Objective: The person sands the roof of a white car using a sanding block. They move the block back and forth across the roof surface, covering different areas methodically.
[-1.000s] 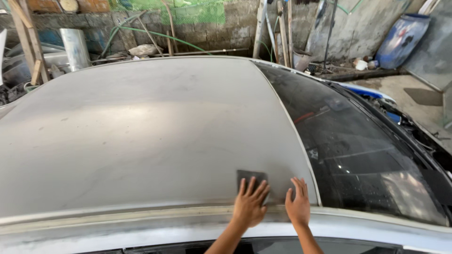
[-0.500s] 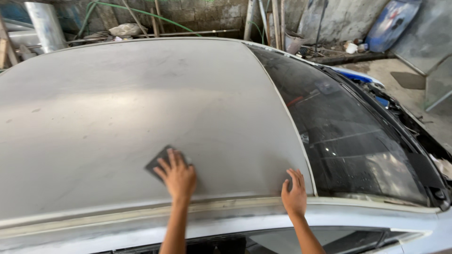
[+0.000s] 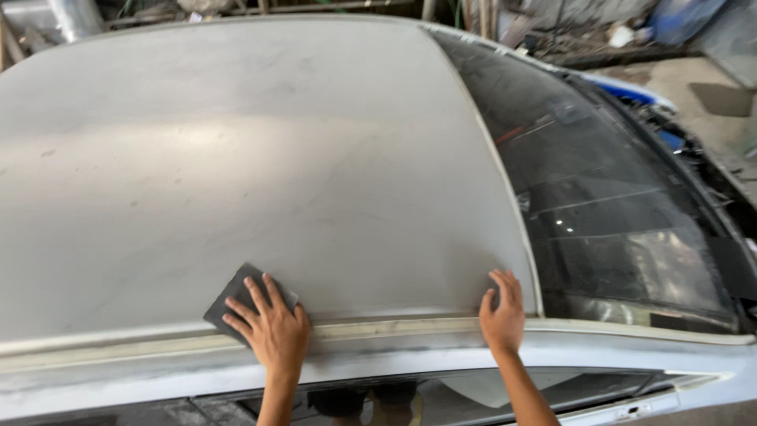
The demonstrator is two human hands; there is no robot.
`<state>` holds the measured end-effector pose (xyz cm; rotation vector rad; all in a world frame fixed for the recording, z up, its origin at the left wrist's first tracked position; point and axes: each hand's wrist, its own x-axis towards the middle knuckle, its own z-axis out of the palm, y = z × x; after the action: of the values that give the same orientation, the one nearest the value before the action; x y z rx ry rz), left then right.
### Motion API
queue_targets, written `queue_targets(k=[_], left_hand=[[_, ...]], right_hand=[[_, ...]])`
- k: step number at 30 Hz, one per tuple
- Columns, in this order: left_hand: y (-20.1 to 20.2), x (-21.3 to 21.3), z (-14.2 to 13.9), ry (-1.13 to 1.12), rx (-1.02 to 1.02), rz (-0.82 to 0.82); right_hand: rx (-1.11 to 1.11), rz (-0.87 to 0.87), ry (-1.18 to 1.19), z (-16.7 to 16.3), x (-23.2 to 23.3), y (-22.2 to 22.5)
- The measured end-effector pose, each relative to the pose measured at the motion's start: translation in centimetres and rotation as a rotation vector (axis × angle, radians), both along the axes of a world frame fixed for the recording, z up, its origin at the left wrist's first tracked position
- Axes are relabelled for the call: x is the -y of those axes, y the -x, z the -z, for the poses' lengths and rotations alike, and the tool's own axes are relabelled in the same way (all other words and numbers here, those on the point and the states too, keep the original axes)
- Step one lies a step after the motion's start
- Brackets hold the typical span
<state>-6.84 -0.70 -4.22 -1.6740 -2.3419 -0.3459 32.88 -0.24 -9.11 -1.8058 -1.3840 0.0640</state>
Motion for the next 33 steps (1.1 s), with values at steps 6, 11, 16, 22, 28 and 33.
queue_targets(k=[6,11,16,22,28,33], left_hand=[[0.6,0.7,-1.1,-0.05,0.057,0.016],[-0.1,1.1,-1.3,-0.008,0.049,-0.033],[0.2,0.9,-1.9,-0.08,0.088,0.011],[-11.0,0.2,-3.2,0.301,0.143,0.418],[-13.4,-5.6,-1.5,0.243,0.195,0.901],[5.7,-8.1,-1.3,-0.068,-0.081,0.396]], right_hand=[[0.088,-0.012,0.081,0.1,0.6,0.4],[0.11,-0.056,0.034,-0.3,0.6,0.6],[0.127,-0.048,0.094,-0.8,0.5,0.5],[0.045,0.012,0.181,-1.0,0.3,0.7],[0.095,-0.014,0.083,-0.7,0.0,0.5],[0.084,-0.015,0.085,-0.1,-0.1,0.2]])
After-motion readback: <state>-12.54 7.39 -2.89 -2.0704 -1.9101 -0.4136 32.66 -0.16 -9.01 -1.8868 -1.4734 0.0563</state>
